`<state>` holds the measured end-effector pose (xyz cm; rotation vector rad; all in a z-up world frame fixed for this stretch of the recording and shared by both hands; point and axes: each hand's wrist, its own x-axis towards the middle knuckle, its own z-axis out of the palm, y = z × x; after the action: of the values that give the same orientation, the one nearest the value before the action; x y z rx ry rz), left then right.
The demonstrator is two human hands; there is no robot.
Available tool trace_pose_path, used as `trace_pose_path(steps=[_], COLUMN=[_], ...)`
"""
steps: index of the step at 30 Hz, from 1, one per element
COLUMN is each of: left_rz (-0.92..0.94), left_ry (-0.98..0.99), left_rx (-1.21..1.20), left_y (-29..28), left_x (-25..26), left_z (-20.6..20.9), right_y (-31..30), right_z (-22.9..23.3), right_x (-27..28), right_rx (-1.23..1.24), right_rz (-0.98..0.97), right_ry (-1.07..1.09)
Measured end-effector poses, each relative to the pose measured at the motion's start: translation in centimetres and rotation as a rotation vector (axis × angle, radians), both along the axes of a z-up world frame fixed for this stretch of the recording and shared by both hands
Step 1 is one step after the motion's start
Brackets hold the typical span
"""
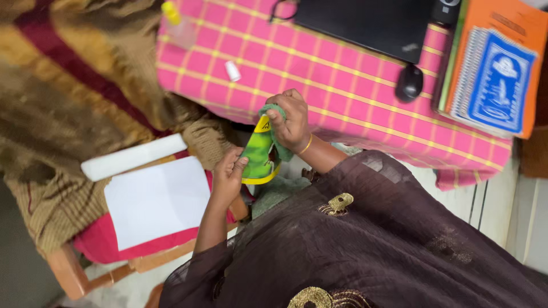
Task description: The person wipes the surfaces of multiple notebooks and office files using a green cloth while they are placed on a desk and a nearby chair.
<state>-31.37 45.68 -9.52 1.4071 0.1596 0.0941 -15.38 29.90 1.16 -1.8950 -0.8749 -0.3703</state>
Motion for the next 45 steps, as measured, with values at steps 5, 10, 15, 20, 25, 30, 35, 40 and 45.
trace_pose_path(steps=[5, 10, 15, 20, 25, 30, 35, 40, 45], left_rz=[-0.141, -0.119, 0.025, 0.194, 0.225, 0.185, -0.135, -0.257, -0.242], left_ry=[-0.04, 0.048, 0.152, 0.303, 0.298, 0.049, -0.101, -0.037, -0.014], left_rx=[-0.12, -0.086, -0.144, -0.058, 0.484, 1.183, 1.368, 1.359, 1.34], left_y=[-4.6, -7.4, -8.7, -10.5, -11.8, -12.0, -11.0, -10.5, -10.4], left_x=[3.7, 8.2, 12.4, 15.8, 17.4, 18.8, 23.9, 25.2, 25.2], left_z=[1.5, 1.9, -1.0, -5.1, -2.4, 1.7, 1.0, -0.6, -0.6], right_y=[-7.3, -16.4, -26.9, -26.8, -24.6, -15.9, -11.7, -12.0, -14.2], right_z=[-1.2, -7.6, -1.2, 5.6, 5.6, -2.6, -7.2, -8.1, -8.2], right_x=[2.2, 10.9, 13.1, 11.0, 11.2, 12.4, 10.3, 10.7, 10.9], right_rx=[0.042, 0.46, 0.447, 0.915, 0.492, -0.136, -0.807, -0.99, -1.113], right_rz=[-0.114, -0.453, -0.584, -0.196, -0.268, -0.212, -0.114, -0.191, -0.525], right_ry=[0.147, 0.246, 0.11, 0.535, 0.589, 0.205, 0.199, 0.096, 0.253])
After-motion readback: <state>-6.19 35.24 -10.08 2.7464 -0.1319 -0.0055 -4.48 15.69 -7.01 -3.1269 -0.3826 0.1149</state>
